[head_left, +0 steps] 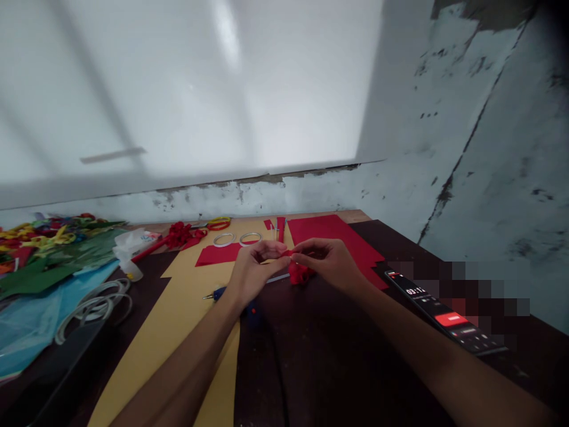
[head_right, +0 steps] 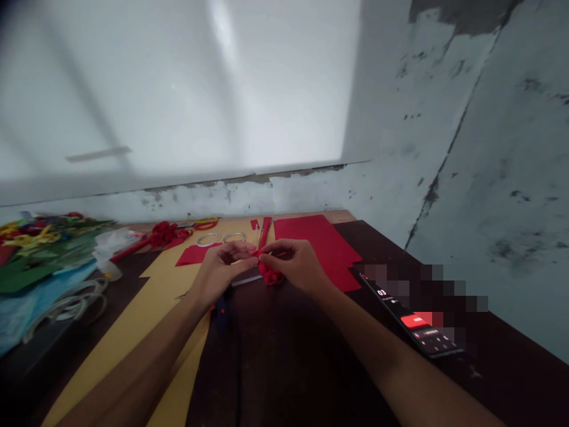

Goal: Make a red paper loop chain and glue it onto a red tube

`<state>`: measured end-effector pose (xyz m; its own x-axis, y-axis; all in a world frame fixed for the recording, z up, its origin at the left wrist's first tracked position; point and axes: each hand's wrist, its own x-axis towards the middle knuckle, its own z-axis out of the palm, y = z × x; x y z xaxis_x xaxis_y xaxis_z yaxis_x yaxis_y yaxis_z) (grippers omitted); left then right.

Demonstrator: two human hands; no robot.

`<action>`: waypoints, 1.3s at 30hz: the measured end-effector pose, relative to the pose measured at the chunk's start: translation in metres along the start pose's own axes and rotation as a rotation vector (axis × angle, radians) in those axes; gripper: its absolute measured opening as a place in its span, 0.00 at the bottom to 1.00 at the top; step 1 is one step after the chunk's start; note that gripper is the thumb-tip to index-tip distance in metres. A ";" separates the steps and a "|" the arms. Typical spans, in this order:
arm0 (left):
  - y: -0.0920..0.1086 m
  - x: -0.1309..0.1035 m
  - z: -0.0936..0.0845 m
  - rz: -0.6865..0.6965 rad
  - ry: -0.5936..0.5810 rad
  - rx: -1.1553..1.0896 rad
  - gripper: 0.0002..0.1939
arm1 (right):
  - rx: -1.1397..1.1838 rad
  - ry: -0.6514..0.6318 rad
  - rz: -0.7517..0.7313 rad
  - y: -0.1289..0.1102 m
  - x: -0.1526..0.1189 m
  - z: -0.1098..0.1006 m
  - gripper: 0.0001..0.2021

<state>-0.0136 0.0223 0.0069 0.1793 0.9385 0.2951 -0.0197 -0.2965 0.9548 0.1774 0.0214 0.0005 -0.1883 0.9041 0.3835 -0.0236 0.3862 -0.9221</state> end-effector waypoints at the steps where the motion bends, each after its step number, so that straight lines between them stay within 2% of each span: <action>1: 0.000 0.000 0.000 -0.015 0.006 -0.029 0.17 | 0.016 -0.003 0.010 0.000 0.000 0.000 0.12; 6: 0.005 -0.002 0.001 -0.080 0.023 -0.125 0.16 | 0.114 -0.021 0.019 -0.001 0.000 0.000 0.11; 11: 0.006 -0.004 0.002 -0.137 -0.044 -0.198 0.15 | 0.259 -0.044 0.086 0.005 0.000 0.000 0.11; 18: 0.005 -0.005 0.003 -0.118 -0.103 -0.229 0.14 | 0.517 -0.152 0.164 0.002 0.001 0.003 0.11; 25: 0.005 -0.006 0.004 -0.151 -0.073 -0.294 0.14 | 0.560 -0.265 0.186 -0.005 -0.003 0.006 0.13; 29: 0.007 -0.006 0.005 -0.141 -0.041 -0.289 0.14 | 0.528 -0.218 0.178 0.001 0.000 0.004 0.12; 34: 0.011 -0.006 0.005 -0.094 -0.020 -0.171 0.15 | 0.458 -0.134 0.169 0.007 0.002 0.001 0.11; 39: 0.010 -0.008 0.006 0.070 -0.009 0.103 0.14 | 0.348 -0.112 0.143 0.008 0.002 0.000 0.10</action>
<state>-0.0093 0.0110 0.0139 0.1896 0.9133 0.3606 0.0688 -0.3787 0.9230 0.1767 0.0266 -0.0064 -0.3191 0.9114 0.2600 -0.3172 0.1558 -0.9355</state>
